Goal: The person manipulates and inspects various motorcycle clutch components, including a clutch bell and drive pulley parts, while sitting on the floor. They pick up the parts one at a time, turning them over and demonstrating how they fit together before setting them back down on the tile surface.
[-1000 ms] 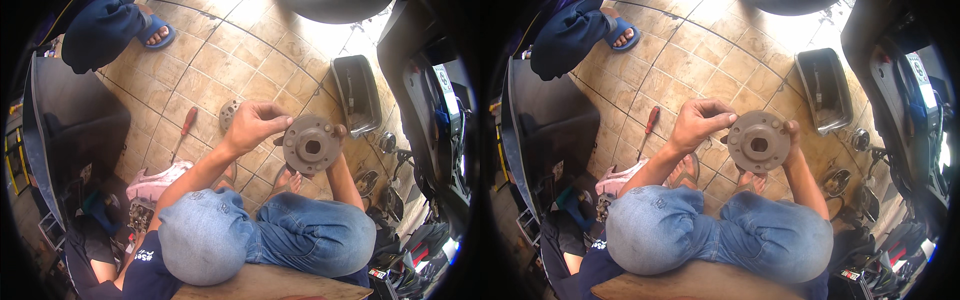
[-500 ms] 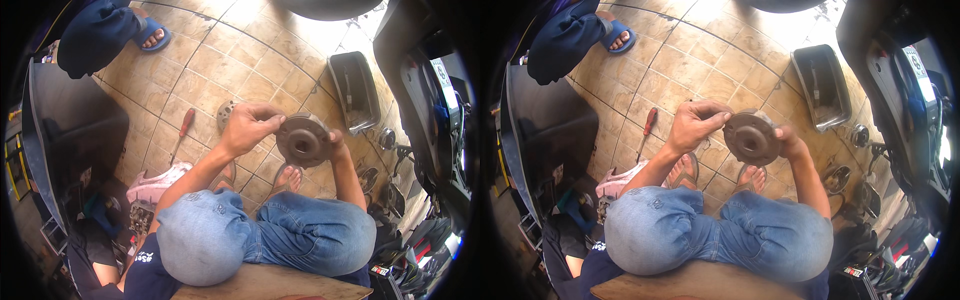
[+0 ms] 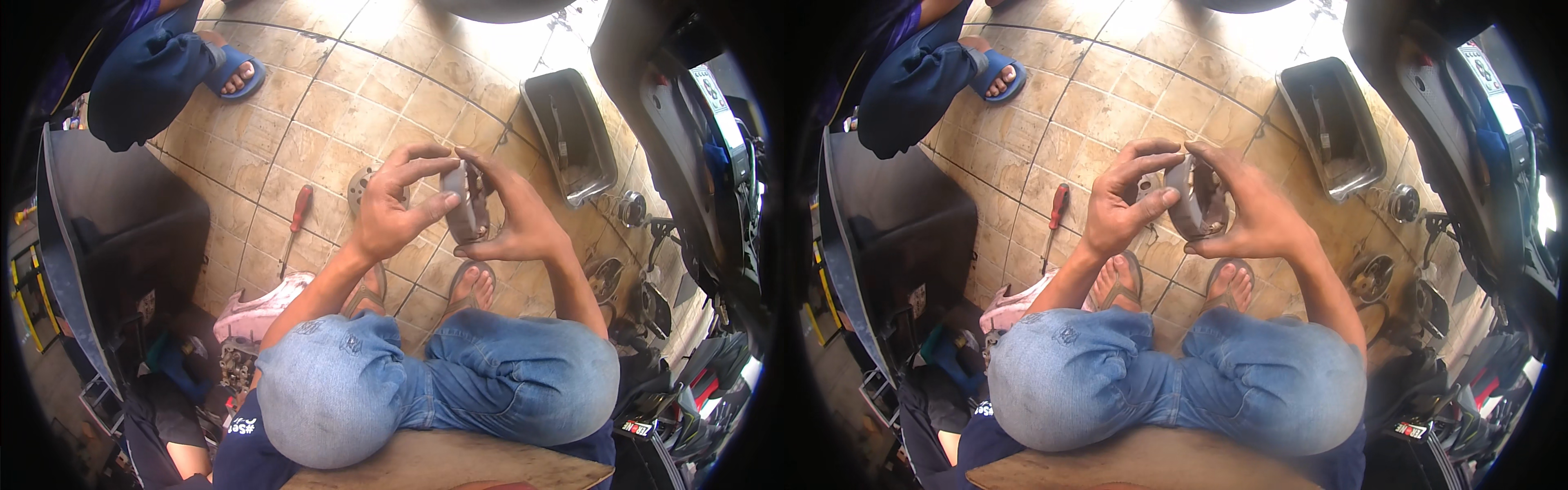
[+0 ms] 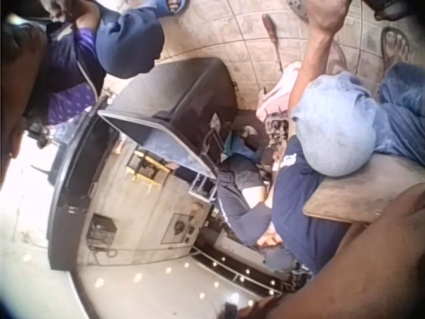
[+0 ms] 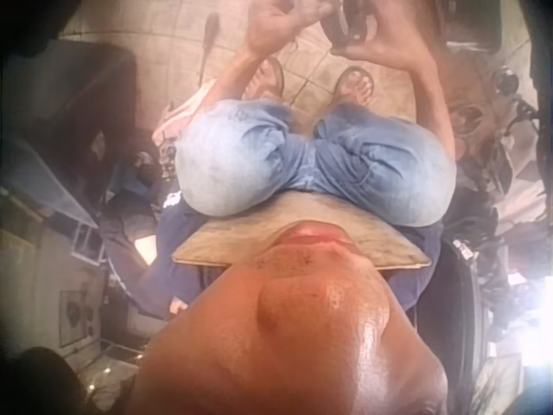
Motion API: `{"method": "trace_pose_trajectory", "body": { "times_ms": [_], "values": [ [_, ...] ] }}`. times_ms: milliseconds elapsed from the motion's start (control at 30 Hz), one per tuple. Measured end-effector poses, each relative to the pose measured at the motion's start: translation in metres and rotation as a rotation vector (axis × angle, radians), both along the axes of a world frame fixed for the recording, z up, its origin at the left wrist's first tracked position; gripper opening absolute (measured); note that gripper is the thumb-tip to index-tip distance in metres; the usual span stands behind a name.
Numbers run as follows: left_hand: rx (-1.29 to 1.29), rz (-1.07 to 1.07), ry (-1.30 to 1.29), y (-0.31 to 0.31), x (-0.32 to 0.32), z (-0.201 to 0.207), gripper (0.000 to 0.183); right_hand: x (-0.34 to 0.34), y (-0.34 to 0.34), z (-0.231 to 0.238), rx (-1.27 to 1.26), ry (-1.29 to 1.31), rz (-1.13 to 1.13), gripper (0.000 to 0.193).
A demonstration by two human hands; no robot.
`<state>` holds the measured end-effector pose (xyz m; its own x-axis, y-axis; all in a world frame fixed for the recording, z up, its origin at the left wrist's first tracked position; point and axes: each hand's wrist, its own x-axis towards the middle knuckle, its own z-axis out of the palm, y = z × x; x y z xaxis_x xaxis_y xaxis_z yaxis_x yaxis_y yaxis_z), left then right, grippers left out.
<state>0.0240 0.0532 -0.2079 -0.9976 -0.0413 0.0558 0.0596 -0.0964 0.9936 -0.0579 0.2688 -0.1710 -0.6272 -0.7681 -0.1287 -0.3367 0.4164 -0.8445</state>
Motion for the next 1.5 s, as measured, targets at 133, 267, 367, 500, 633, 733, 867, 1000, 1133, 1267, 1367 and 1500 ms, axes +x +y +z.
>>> {"method": "trace_pose_trajectory", "body": {
  "times_ms": [133, 267, 367, 500, 633, 733, 867, 1000, 1133, 1267, 1367, 1500],
  "values": [
    [0.186, -0.017, 0.038, 0.003, 0.003, -0.004, 0.043, 0.000, -0.001, 0.001, -0.015, 0.170, -0.049, 0.110],
    [0.223, -0.016, 0.101, 0.006, 0.003, 0.001, 0.043, 0.002, 0.001, -0.005, -0.083, 0.357, -0.069, 0.109],
    [0.201, -0.016, 0.168, 0.005, 0.003, 0.002, 0.039, 0.002, 0.002, -0.007, -0.122, 0.408, -0.072, 0.107],
    [0.147, -0.035, 0.270, 0.003, 0.001, 0.005, 0.035, 0.001, 0.003, -0.009, -0.137, 0.515, -0.074, 0.104],
    [0.161, -0.093, 0.328, 0.001, -0.001, 0.005, 0.038, -0.002, 0.000, -0.018, -0.322, 0.664, -0.092, 0.108],
    [0.181, -0.105, 0.325, 0.001, -0.001, 0.004, 0.038, -0.003, 0.001, -0.020, -0.325, 0.716, -0.104, 0.111],
    [0.184, -0.074, 0.252, 0.001, 0.001, 0.000, 0.032, -0.005, 0.001, -0.023, -0.321, 0.696, -0.108, 0.109],
    [0.125, 0.066, 0.032, 0.003, 0.009, -0.021, 0.022, -0.009, 0.004, -0.050, -0.218, 0.641, -0.127, 0.106],
    [-0.096, 0.183, -0.184, -0.018, 0.020, -0.021, 0.024, -0.021, -0.003, -0.091, -0.030, 0.600, -0.137, 0.104],
    [-0.179, 0.183, -0.221, -0.043, 0.038, -0.019, 0.024, -0.032, -0.019, -0.129, 0.139, 0.510, -0.138, 0.093],
    [-0.200, 0.164, -0.284, -0.050, 0.046, -0.020, 0.022, -0.039, -0.028, -0.140, 0.204, 0.489, -0.119, 0.091],
    [-0.339, 0.117, -0.311, -0.049, 0.050, -0.023, 0.021, -0.041, -0.035, -0.169, 0.235, 0.555, -0.153, 0.091]
  ]
}}
